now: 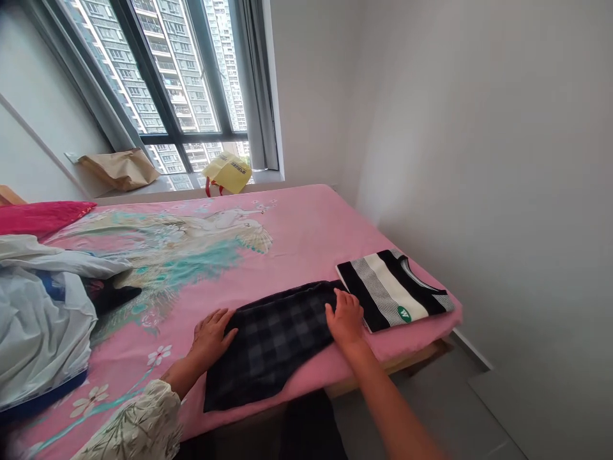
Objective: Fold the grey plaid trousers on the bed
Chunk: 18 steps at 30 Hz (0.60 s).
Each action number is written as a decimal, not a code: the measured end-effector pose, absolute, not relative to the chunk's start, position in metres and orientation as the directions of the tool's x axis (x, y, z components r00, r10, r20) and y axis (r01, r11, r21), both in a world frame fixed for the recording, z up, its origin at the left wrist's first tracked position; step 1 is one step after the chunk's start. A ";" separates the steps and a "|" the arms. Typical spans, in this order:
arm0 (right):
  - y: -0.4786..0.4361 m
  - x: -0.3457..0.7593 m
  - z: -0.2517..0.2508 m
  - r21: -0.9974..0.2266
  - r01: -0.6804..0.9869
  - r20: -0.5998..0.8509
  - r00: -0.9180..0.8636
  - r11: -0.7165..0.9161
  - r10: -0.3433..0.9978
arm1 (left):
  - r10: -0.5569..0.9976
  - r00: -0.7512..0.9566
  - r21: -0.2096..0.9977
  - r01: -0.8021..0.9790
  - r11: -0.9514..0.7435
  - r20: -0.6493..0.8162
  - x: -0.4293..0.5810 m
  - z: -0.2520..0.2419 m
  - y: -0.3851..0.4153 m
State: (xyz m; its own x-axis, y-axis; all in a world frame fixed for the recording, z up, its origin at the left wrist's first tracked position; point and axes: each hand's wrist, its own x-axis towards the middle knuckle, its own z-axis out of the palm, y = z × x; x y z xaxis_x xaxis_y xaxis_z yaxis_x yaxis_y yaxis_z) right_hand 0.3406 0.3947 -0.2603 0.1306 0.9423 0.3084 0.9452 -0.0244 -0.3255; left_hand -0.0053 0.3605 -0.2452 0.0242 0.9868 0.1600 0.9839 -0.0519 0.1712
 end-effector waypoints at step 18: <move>0.420 0.342 -0.219 -0.357 0.920 -0.197 0.095 -0.161 0.976 | 0.993 0.111 0.803 0.589 -0.090 0.031 0.078 -0.262 0.313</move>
